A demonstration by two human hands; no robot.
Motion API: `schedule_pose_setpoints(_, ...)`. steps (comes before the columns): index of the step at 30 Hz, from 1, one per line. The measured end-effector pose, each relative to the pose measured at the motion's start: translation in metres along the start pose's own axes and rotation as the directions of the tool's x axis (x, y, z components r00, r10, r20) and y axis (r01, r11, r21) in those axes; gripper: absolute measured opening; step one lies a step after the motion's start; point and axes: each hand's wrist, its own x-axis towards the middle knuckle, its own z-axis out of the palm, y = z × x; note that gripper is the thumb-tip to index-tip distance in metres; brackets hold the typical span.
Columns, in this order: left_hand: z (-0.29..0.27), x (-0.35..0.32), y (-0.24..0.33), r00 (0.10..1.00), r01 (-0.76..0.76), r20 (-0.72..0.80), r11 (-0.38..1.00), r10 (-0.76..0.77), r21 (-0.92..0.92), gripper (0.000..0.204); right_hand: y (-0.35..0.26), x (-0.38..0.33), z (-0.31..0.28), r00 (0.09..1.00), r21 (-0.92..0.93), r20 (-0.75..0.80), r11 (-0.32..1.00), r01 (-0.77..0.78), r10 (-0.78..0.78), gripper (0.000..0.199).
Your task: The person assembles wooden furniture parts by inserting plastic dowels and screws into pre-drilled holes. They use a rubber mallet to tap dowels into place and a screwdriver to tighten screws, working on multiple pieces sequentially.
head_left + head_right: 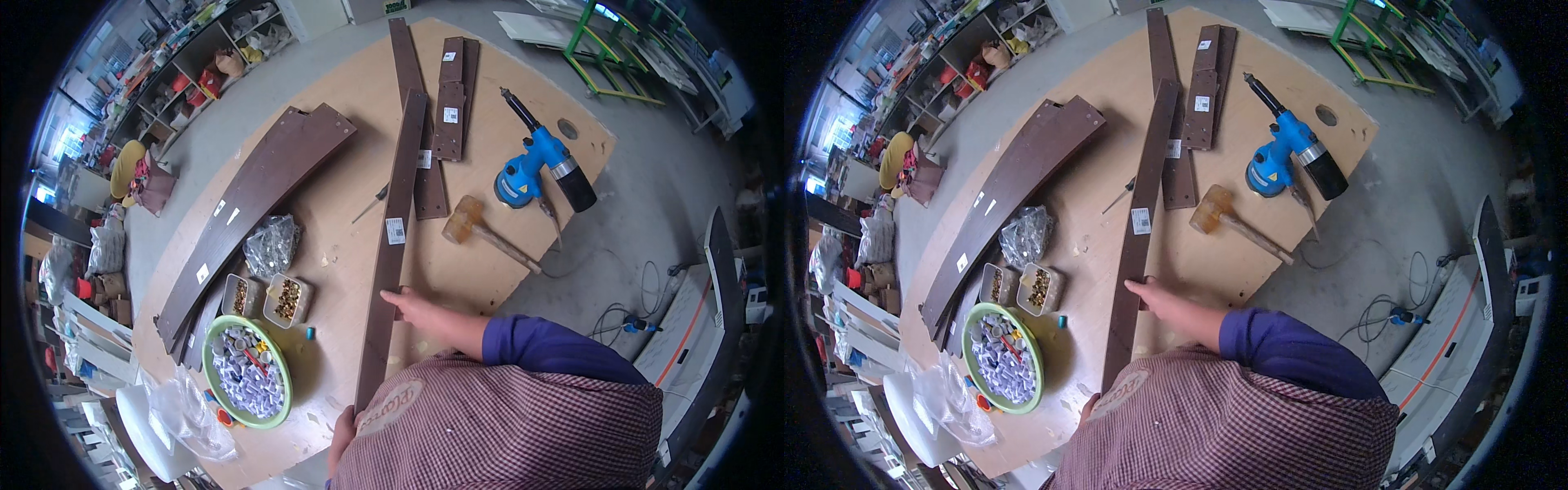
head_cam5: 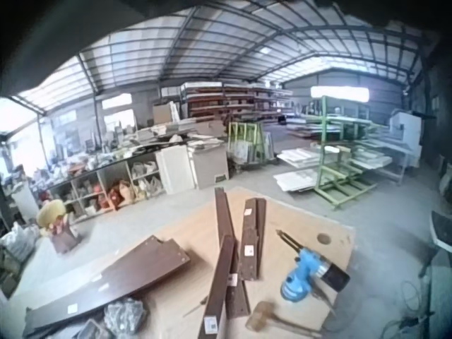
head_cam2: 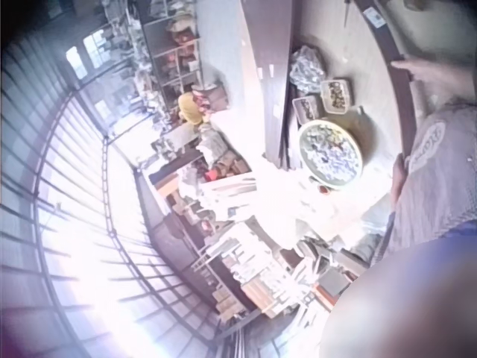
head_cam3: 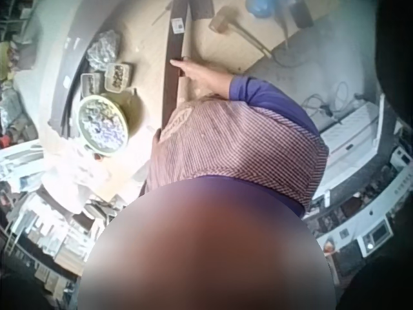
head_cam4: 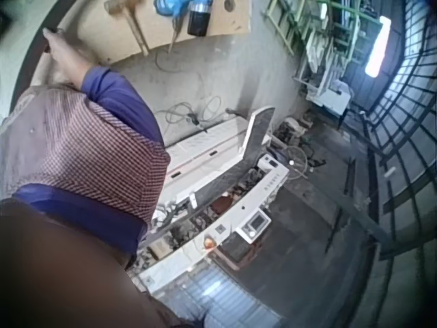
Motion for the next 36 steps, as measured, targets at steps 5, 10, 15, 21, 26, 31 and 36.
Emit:
schedule_pose_setpoints(5, -0.001, -0.018, -0.010, 0.996, 0.046, -0.077, 0.994, -0.054, -0.096, 0.032, -0.023, 0.004, -0.008, 0.994, 0.104, 0.101, 0.994, 0.042, -0.053, 0.042)
schedule_pose_setpoints(10, -0.014, -0.060, -0.032, 0.954, 0.008, -0.294, 0.969, 0.066, 0.245, 0.027, -0.032, -0.004, 0.004, 1.000, 0.063, -0.002, 0.998, -0.011, 0.011, 0.041)
schedule_pose_setpoints(15, -0.043, -0.105, -0.078, 0.767, 0.008, -0.555, 0.860, 0.322, 0.510, 0.042, 0.007, -0.021, 0.009, 0.976, 0.142, 0.215, 0.988, -0.060, 0.028, 0.045)
schedule_pose_setpoints(21, -0.070, -0.130, -0.114, 0.728, 0.360, -0.634, 0.642, 0.260, 0.677, 0.045, 0.080, -0.041, 0.016, 0.911, 0.103, 0.317, 0.946, -0.308, 0.262, 0.032)
schedule_pose_setpoints(26, -0.087, -0.108, -0.127, 0.812, 0.243, -0.545, 0.727, 0.209, 0.642, 0.050, 0.108, -0.058, 0.032, 0.775, 0.004, 0.441, 0.862, -0.506, 0.453, 0.034)
schedule_pose_setpoints(31, -0.120, -0.105, -0.148, 0.776, 0.273, -0.602, 0.758, 0.190, 0.592, 0.043, 0.114, -0.061, 0.029, 0.760, 0.095, 0.479, 0.834, -0.543, 0.440, 0.035)
schedule_pose_setpoints(36, -0.149, -0.101, -0.167, 0.716, 0.421, -0.665, 0.628, 0.213, 0.655, 0.047, 0.127, -0.066, 0.003, 0.873, 0.043, 0.200, 0.886, -0.461, 0.444, 0.038)
